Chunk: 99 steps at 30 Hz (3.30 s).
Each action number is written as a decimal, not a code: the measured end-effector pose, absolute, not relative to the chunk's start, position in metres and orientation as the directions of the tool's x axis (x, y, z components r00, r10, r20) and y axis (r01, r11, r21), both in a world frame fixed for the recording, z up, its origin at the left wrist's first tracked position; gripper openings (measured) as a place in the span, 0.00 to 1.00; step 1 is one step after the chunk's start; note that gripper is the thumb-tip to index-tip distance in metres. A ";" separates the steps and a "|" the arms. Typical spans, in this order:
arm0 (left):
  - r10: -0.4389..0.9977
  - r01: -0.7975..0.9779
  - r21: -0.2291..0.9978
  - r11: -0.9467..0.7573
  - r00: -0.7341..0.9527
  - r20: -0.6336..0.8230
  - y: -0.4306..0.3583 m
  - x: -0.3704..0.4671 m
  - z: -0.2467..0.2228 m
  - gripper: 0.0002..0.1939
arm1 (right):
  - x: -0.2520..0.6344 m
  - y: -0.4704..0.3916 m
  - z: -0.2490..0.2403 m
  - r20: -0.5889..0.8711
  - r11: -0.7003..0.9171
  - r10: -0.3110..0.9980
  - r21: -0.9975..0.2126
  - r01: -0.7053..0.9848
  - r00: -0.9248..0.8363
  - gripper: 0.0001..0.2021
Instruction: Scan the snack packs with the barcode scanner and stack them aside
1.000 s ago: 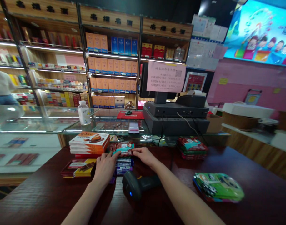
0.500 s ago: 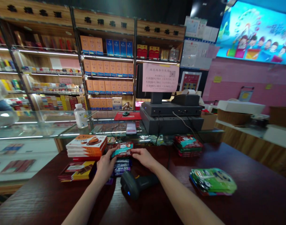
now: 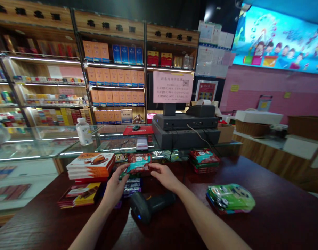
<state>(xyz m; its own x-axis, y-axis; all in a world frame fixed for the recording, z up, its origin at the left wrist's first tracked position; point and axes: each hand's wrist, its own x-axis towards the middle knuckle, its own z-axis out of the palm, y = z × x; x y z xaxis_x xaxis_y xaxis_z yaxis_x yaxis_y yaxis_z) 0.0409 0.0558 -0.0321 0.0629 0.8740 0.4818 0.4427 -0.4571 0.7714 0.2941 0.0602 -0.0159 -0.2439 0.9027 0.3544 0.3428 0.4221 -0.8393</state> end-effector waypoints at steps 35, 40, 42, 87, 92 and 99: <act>0.790 0.426 0.678 -0.599 0.174 0.588 0.042 0.055 -0.025 0.20 | 0.331 0.026 -0.028 0.821 0.738 0.560 -0.431 0.519 -0.115 0.19; 0.771 0.413 0.663 -0.624 0.189 0.608 0.039 0.056 -0.021 0.18 | 0.329 0.022 -0.026 0.857 0.765 0.495 -0.352 0.540 -0.143 0.19; 0.754 0.399 0.652 -0.645 0.192 0.628 0.038 0.056 -0.020 0.16 | 0.328 0.021 -0.026 0.865 0.772 0.478 -0.330 0.544 -0.154 0.19; 0.505 0.659 0.053 -0.750 0.519 0.689 0.044 0.058 0.001 0.42 | 0.301 0.027 -0.006 0.438 0.416 0.847 -0.899 0.137 0.300 0.12; 0.498 0.684 -0.037 -0.729 0.566 0.657 0.046 0.059 0.001 0.46 | 0.298 0.025 -0.002 0.429 0.423 0.858 -0.902 0.086 0.283 0.12; 0.513 0.697 -0.038 -0.716 0.562 0.648 0.046 0.054 0.001 0.46 | 0.296 0.028 -0.004 0.394 0.407 0.875 -0.913 0.013 0.279 0.12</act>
<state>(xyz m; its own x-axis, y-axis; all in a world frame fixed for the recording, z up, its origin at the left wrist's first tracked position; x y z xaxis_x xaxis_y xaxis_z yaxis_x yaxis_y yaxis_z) 0.0544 0.0458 0.0014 0.5621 0.5133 0.6485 0.6971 -0.7159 -0.0376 0.2961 0.0275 -0.0041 0.2795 0.8755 0.3943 0.0135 0.4070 -0.9133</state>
